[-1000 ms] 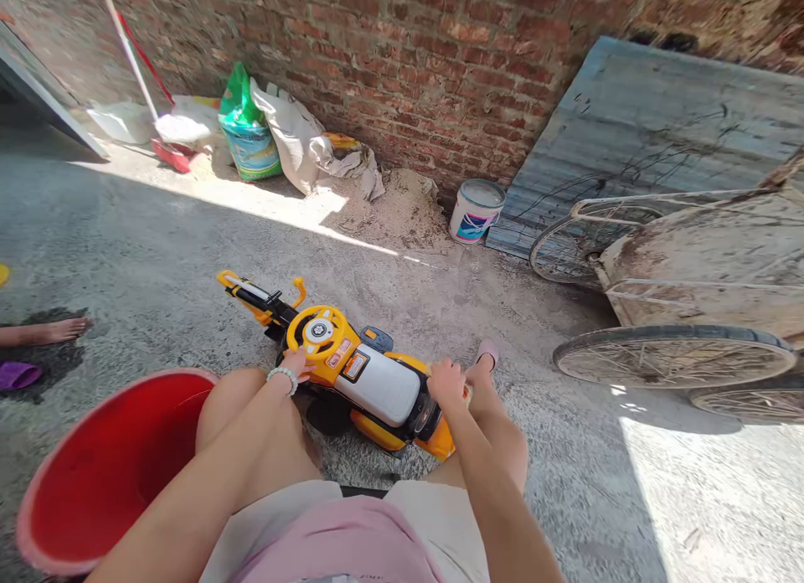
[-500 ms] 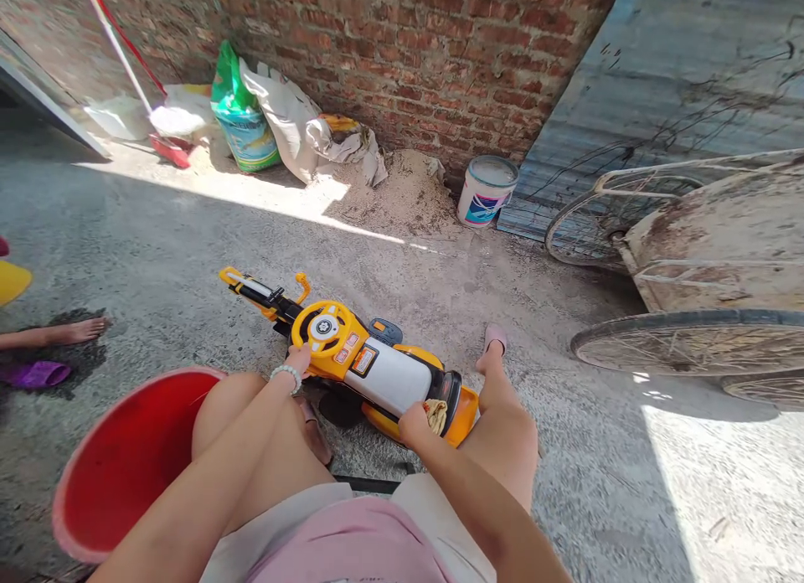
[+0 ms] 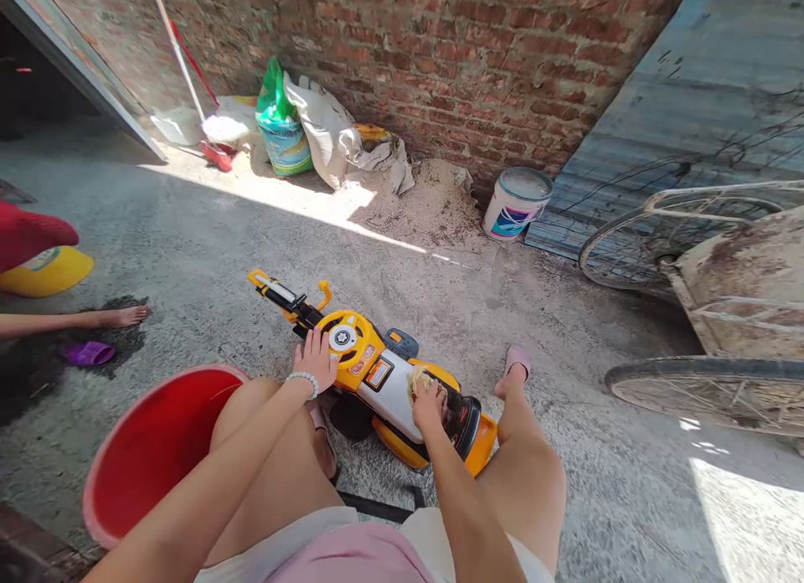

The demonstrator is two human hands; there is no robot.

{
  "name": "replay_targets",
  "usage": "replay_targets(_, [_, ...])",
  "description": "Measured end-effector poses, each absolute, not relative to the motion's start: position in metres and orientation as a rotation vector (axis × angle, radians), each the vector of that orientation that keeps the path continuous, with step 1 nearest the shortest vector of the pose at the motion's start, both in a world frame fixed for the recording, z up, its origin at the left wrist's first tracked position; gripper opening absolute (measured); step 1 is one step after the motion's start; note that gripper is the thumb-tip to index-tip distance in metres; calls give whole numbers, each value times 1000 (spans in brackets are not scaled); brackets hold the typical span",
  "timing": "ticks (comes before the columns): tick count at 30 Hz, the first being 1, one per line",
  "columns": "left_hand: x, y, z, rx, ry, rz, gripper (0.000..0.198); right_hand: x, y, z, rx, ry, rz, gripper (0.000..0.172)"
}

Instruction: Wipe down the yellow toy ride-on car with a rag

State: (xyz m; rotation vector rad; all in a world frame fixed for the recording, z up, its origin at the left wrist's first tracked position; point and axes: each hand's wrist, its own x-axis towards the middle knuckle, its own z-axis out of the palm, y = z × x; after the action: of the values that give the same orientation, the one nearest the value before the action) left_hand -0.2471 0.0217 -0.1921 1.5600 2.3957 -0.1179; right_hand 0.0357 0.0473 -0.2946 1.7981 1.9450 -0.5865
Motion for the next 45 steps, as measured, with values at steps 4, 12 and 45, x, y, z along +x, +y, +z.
replay_targets(4, [-248,21,-202,1520,2401,-56,75,21,-7,-327,1524,2266,-400,64])
replay_targets(12, [-251,23,-208,1437,2340,32,78,50,58,-310,1592,2112,-571,55])
replay_targets(45, [-253,17,-213,1452,2311,80,78,-70,65,-299,1170,2467,-523,47])
